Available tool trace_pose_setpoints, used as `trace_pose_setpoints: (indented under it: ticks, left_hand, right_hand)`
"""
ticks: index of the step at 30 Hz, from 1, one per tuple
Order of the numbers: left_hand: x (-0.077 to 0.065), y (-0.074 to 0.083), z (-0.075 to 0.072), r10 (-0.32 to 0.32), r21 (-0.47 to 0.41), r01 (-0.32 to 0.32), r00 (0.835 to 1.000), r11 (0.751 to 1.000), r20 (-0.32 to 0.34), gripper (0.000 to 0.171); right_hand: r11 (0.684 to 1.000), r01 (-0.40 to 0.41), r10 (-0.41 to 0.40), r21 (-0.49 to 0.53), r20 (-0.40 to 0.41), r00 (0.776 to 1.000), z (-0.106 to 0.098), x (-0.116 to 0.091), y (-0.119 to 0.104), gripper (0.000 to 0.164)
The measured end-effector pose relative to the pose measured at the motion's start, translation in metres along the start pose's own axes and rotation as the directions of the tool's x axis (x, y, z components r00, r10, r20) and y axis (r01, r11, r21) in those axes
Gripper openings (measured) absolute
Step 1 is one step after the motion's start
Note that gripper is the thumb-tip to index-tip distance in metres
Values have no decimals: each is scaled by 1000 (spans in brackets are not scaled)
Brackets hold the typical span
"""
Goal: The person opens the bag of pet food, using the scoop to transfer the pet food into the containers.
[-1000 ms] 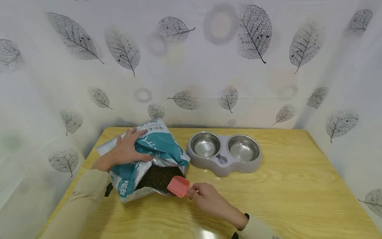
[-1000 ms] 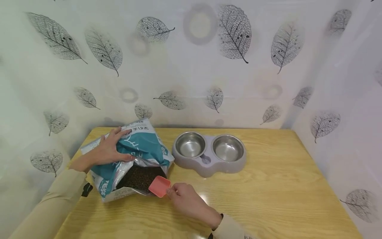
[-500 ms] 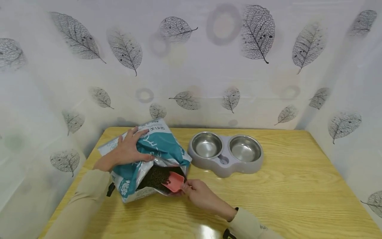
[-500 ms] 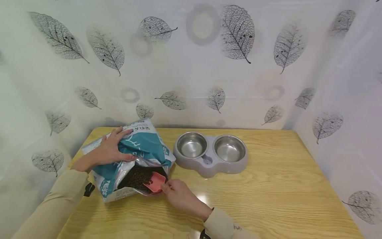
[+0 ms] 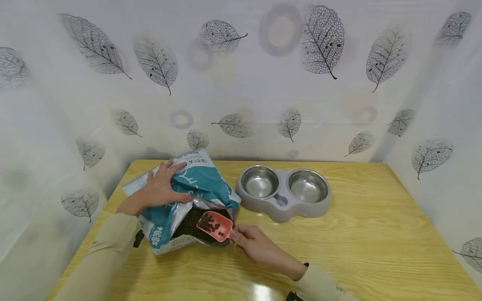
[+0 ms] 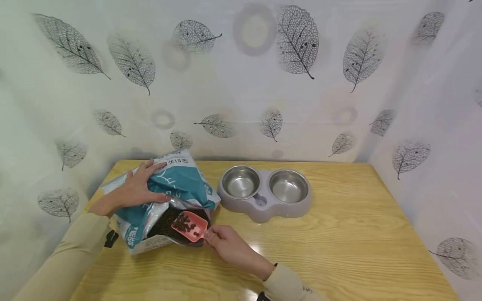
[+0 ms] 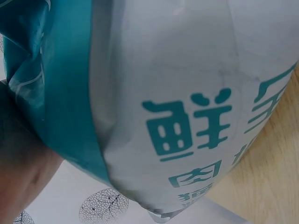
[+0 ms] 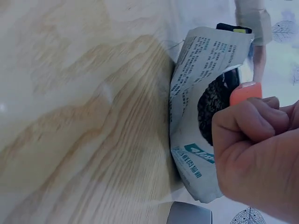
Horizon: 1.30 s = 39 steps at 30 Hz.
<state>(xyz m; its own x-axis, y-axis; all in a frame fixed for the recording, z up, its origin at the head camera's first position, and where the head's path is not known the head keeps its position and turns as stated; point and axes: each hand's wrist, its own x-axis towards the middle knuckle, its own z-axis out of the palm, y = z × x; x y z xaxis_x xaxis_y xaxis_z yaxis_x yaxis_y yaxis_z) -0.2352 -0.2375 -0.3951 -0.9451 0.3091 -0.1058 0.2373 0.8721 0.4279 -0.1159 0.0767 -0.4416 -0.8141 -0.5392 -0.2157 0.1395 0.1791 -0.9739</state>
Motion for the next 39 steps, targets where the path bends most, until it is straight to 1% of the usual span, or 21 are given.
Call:
trace_pose_setpoints:
  ticks: [4,6,8,10,12,15,18,20,22,24,28,32,34,36,38,39]
  left_hand:
    - [-1,-1,0,-1,-6,1,1000,1000,-4,112]
    - [-1,-1,1,0,-10,0,1000,1000,-9,112]
    - [-2,-3,1,4,-14,-4,1000,1000,-18,111]
    - [-3,-4,3,8,-15,-9,1000,1000,-24,111]
    - [-4,-5,5,13,-14,-14,1000,1000,-28,111]
    - [-6,-6,8,13,-11,-14,1000,1000,-24,112]
    - [-6,-7,11,10,-13,-11,1000,1000,-22,111]
    - [-5,-7,11,11,-15,-12,1000,1000,-22,111]
    - [-4,-7,11,11,-14,-12,1000,1000,-20,111]
    - [-3,-7,10,13,-13,-13,1000,1000,-20,111]
    - [-2,-8,7,11,-7,-11,1000,1000,-25,110]
    - [-2,-8,6,12,-8,-12,1000,1000,-20,112]
    - [-1,-8,5,15,-10,-15,1000,1000,-17,112]
    - [0,-8,5,18,-10,-18,1000,1000,-18,112]
    - [1,-8,4,21,-12,-22,1000,1000,-20,112]
    - [1,-8,3,24,-15,-24,1000,1000,-19,112]
  right_hand:
    - [992,-37,30,120,60,998,-2,-2,-5,46]
    - [983,-35,21,183,78,997,-4,-3,-6,47]
    - [973,-16,-5,229,90,996,-7,-4,-7,47]
    - [967,10,-34,254,92,995,-10,-5,-7,45]
    - [965,21,-46,262,89,995,-14,-6,-6,44]
    - [971,35,-51,235,62,997,-24,-10,-6,42]
    - [987,48,-48,152,-7,999,-38,-12,-9,41]
    - [997,53,-49,62,-71,996,-50,-13,-11,38]
    - [998,48,-55,-49,-148,987,-63,-13,-13,35]
    - [988,32,-66,-152,-224,972,-76,-11,-14,34]
    - [954,-24,-84,-299,-345,935,-100,-2,-13,36]
    - [920,-88,-88,-382,-421,903,-116,5,-10,31]
    - [894,-121,-98,-431,-453,886,-120,8,-9,28]
    - [865,-136,-124,-482,-468,875,-123,11,-8,27]
    - [826,-144,-168,-545,-481,860,-125,14,-7,25]
    - [801,-144,-197,-581,-484,852,-126,16,-7,24]
